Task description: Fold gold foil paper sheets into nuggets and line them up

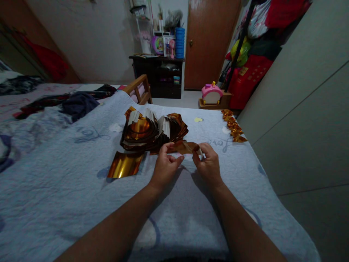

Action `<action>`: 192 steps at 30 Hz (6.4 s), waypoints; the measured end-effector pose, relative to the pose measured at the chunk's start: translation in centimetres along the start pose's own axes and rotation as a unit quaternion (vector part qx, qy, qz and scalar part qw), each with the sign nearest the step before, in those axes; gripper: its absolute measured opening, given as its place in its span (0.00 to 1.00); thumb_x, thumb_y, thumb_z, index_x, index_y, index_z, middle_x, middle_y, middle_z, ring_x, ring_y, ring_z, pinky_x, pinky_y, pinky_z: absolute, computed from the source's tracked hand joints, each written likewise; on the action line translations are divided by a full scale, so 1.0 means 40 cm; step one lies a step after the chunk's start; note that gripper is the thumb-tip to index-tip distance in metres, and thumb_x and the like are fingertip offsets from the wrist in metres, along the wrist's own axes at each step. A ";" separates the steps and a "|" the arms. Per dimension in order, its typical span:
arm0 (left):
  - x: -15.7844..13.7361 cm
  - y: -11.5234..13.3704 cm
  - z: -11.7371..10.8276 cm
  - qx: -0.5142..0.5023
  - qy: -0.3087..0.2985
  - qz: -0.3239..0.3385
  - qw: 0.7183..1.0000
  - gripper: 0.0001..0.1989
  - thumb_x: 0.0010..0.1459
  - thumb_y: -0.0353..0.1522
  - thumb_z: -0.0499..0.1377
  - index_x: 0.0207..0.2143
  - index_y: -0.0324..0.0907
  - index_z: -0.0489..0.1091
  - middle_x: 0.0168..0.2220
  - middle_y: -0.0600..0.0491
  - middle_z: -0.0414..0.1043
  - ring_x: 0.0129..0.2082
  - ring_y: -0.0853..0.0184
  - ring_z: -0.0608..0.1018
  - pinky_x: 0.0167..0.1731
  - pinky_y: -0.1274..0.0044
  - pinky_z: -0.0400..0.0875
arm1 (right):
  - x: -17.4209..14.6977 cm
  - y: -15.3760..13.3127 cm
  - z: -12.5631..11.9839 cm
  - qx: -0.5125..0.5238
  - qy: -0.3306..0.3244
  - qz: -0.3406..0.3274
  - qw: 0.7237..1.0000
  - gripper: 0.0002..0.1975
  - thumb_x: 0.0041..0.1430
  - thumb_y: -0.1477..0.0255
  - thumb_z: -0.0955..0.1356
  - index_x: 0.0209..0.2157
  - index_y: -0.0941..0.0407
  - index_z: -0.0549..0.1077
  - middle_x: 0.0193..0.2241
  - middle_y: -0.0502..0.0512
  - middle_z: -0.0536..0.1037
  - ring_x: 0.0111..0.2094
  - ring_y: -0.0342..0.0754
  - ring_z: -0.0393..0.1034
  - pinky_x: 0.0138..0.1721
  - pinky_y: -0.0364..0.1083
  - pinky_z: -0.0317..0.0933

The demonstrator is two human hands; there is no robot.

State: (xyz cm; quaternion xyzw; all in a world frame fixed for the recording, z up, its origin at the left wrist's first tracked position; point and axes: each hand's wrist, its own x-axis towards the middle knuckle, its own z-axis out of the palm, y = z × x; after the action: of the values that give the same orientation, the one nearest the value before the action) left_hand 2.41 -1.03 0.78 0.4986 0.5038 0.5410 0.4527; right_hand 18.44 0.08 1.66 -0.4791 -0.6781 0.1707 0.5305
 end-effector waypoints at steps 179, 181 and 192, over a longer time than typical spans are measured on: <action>0.018 -0.023 -0.015 0.442 -0.207 0.126 0.864 0.04 0.62 0.26 0.56 0.33 0.42 0.68 0.35 0.52 0.70 0.36 0.63 0.73 0.37 0.73 0.65 | 0.030 0.038 -0.074 -0.172 -0.298 0.251 0.905 0.07 0.50 0.79 0.68 0.22 0.56 0.68 0.21 0.49 0.71 0.25 0.43 0.62 0.27 0.43 0.48; 0.018 -0.023 -0.016 0.436 -0.201 0.122 0.869 0.04 0.61 0.27 0.56 0.32 0.42 0.68 0.35 0.52 0.69 0.36 0.63 0.73 0.38 0.73 0.65 | 0.027 0.047 -0.073 -0.144 -0.291 0.249 0.912 0.06 0.50 0.79 0.68 0.22 0.56 0.68 0.22 0.49 0.71 0.25 0.42 0.62 0.27 0.43 0.49; 0.028 -0.033 -0.022 0.229 -0.068 0.052 0.970 0.23 0.53 0.31 0.65 0.51 0.42 0.63 0.48 0.48 0.69 0.43 0.65 0.74 0.44 0.72 0.71 | 0.046 0.006 -0.090 0.092 -0.301 0.319 0.894 0.07 0.51 0.79 0.66 0.31 0.59 0.75 0.26 0.51 0.75 0.25 0.42 0.64 0.27 0.40 0.56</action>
State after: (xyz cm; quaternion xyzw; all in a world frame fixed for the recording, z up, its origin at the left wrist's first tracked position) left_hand 1.41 0.11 -0.45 0.6502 0.5553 0.3990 0.3311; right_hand 21.76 0.73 3.84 -0.5445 -0.5971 0.5287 0.2598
